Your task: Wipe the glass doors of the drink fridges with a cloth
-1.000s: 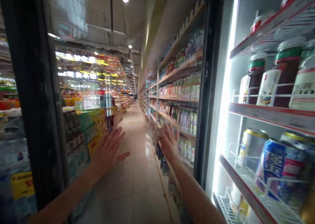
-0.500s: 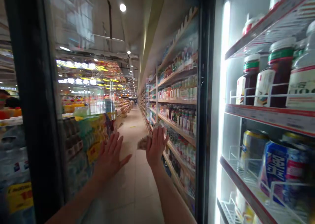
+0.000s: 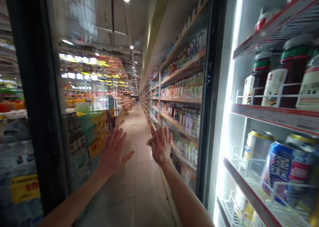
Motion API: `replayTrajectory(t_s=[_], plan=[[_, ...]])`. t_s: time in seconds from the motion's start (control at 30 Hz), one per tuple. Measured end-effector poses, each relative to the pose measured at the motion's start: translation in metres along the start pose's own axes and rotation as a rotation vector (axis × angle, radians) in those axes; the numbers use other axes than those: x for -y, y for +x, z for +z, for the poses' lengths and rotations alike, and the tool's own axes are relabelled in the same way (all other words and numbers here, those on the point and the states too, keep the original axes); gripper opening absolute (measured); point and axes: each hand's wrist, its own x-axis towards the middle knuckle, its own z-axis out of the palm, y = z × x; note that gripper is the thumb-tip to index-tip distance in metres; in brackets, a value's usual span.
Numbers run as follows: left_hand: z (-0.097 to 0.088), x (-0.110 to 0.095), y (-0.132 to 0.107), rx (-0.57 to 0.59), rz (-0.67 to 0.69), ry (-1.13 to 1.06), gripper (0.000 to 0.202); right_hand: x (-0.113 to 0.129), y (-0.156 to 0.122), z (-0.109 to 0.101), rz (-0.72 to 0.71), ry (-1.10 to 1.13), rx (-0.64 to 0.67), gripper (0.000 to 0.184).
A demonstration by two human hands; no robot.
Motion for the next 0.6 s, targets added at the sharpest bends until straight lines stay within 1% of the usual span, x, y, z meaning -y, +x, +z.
replayTrajectory(t_s=[0.03,0.07,0.1,0.17,0.23,0.3,0.33,0.37,0.4,0.43,0.47,0.53,0.57,0.6], plan=[[0.0,0.0,0.0,0.003,0.001,-0.006,0.082,0.002,-0.005,0.0,-0.021,-0.002,0.023,0.058],[0.0,0.0,0.0,0.005,0.002,-0.013,0.082,-0.001,-0.008,-0.001,-0.037,-0.01,0.019,0.059],[0.001,0.001,0.0,0.008,0.001,-0.02,0.082,-0.01,-0.008,-0.003,-0.045,-0.023,0.0,0.058],[0.001,0.002,-0.001,0.017,-0.006,-0.034,0.083,-0.035,-0.003,-0.008,-0.02,-0.053,-0.051,0.053],[0.002,0.003,-0.002,0.024,-0.006,-0.034,0.083,-0.06,0.008,-0.013,0.073,-0.074,-0.113,0.049],[0.002,0.003,-0.002,0.023,0.0,-0.021,0.083,-0.071,0.019,-0.014,0.2,-0.096,-0.212,0.047],[0.003,0.003,-0.002,0.023,0.005,-0.014,0.083,-0.069,0.022,-0.014,0.246,-0.106,-0.263,0.047],[0.003,0.003,-0.003,0.025,0.006,-0.011,0.083,-0.062,0.022,-0.012,0.271,-0.113,-0.296,0.047],[0.003,0.002,-0.003,0.027,0.005,-0.01,0.082,-0.05,0.02,-0.01,0.268,-0.111,-0.296,0.047],[0.003,0.002,-0.003,0.029,0.0,-0.012,0.082,-0.036,0.014,-0.007,0.237,-0.1,-0.259,0.048],[0.003,0.001,-0.003,0.031,-0.006,-0.015,0.082,-0.022,0.007,-0.004,0.185,-0.083,-0.189,0.049],[0.004,0.001,-0.003,0.026,-0.012,-0.024,0.083,-0.002,-0.01,0.0,0.067,-0.049,-0.013,0.051],[0.004,0.001,-0.003,0.027,-0.013,-0.027,0.084,-0.001,-0.017,0.0,0.01,-0.039,0.06,0.051],[0.004,0.001,-0.003,0.029,-0.014,-0.029,0.084,-0.006,-0.02,-0.002,-0.026,-0.039,0.103,0.05]])
